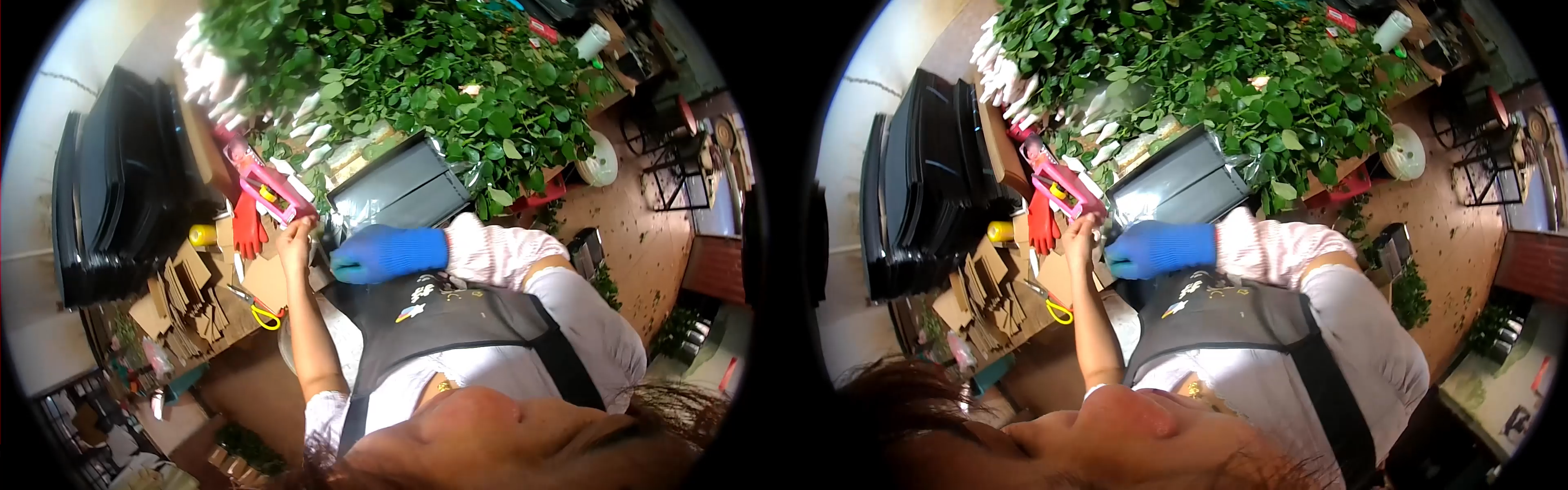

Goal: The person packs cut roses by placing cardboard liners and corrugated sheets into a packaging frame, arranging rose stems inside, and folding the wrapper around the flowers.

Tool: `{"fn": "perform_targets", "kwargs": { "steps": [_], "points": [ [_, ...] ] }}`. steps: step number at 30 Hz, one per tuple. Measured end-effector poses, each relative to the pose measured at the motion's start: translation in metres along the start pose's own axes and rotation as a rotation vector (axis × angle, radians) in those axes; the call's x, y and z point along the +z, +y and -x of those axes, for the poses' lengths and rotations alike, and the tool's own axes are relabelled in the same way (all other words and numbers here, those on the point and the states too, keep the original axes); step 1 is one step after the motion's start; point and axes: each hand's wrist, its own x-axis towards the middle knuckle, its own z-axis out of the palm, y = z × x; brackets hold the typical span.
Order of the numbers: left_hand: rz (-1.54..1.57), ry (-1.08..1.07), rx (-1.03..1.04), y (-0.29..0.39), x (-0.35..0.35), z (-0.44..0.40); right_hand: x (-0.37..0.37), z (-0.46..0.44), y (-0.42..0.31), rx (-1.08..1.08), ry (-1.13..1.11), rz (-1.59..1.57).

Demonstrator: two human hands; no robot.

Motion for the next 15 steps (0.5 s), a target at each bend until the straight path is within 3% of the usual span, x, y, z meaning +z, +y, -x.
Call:
{"fn": "perform_targets", "kwargs": {
  "steps": [1,2,4,5,6,7,10,13,15],
  "points": [
    [0.099,0.030,0.266,0.012,0.011,0.008,-0.023,0.020,-0.008,-0.056,0.017,-0.142],
    [0.053,0.000,0.488,0.030,0.021,0.014,-0.054,0.042,-0.023,0.075,-0.089,-0.397],
    [-0.394,0.092,0.895,0.099,0.058,0.047,-0.084,0.089,-0.011,0.024,-0.084,-0.691],
    [-0.530,0.128,0.979,0.110,0.079,0.048,-0.094,0.115,-0.013,0.218,-0.063,-0.912],
    [-0.604,0.073,1.116,0.126,0.100,0.045,-0.105,0.135,-0.003,0.112,0.020,-0.864],
    [-0.689,0.078,1.246,0.139,0.123,0.045,-0.106,0.158,-0.001,0.208,0.145,-1.066],
    [-0.786,0.123,1.406,0.145,0.196,0.019,-0.091,0.204,0.036,0.369,0.522,-1.151],
    [-1.193,0.147,1.379,0.133,0.247,-0.009,-0.056,0.233,0.062,0.622,0.751,-1.162],
    [-1.142,0.057,1.241,0.138,0.255,-0.010,-0.032,0.233,0.073,0.807,0.677,-1.134]
  ]
}}
